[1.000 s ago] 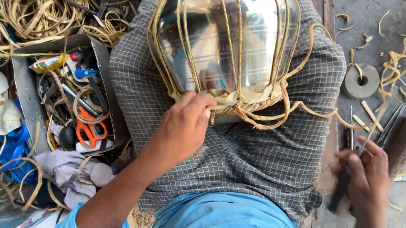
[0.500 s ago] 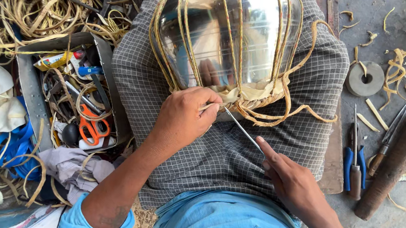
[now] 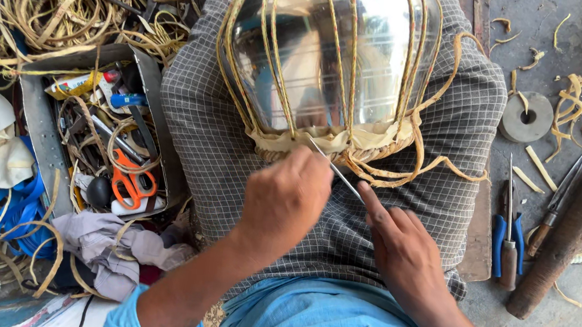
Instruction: The person assembles a musical instrument by securing a skin head to a metal drum shell using strips of material and a metal rod, then uses a wooden mallet to tighten the lacing.
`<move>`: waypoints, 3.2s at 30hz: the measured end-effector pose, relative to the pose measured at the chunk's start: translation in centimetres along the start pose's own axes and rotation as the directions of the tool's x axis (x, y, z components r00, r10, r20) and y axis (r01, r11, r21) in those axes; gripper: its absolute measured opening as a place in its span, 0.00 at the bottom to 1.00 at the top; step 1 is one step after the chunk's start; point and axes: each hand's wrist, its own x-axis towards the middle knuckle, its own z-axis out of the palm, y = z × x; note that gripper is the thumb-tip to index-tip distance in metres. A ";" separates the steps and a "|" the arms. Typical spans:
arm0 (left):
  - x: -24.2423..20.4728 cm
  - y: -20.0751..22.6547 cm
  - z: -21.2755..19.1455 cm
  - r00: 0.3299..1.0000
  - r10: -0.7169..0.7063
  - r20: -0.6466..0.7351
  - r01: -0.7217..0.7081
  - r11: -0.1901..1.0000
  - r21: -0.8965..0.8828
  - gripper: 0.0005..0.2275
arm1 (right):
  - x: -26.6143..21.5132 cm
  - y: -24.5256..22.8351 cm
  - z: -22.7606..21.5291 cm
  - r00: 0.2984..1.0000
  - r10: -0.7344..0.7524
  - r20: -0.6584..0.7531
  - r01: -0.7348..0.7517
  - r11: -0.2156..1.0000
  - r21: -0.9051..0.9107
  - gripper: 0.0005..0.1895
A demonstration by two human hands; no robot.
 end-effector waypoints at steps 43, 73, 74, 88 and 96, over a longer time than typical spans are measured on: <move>-5.1 3.3 -3.7 0.984 0.097 -0.146 -0.171 0.731 -0.661 0.22 | 2.1 -3.8 -4.6 0.840 -0.534 -0.097 0.542 0.829 0.135 0.21; 3.8 -1.4 0.7 0.899 -0.360 -0.249 0.059 0.664 -0.746 0.02 | 1.8 3.6 4.7 0.981 0.125 0.148 -0.194 0.657 0.729 0.12; 3.8 -1.3 0.8 0.894 -0.369 -0.255 0.053 0.652 -0.756 0.03 | 1.8 3.5 4.7 0.980 0.134 0.144 -0.197 0.669 0.717 0.12; 4.0 -0.7 1.2 0.868 -0.368 -0.333 0.042 0.723 -0.689 0.03 | 2.0 2.0 4.3 0.976 0.187 0.111 -0.217 0.789 0.575 0.11; 4.8 -0.6 0.3 0.911 -0.313 -0.269 0.078 0.770 -0.633 0.06 | 1.6 1.6 4.7 0.972 0.231 0.044 -0.229 0.887 0.401 0.18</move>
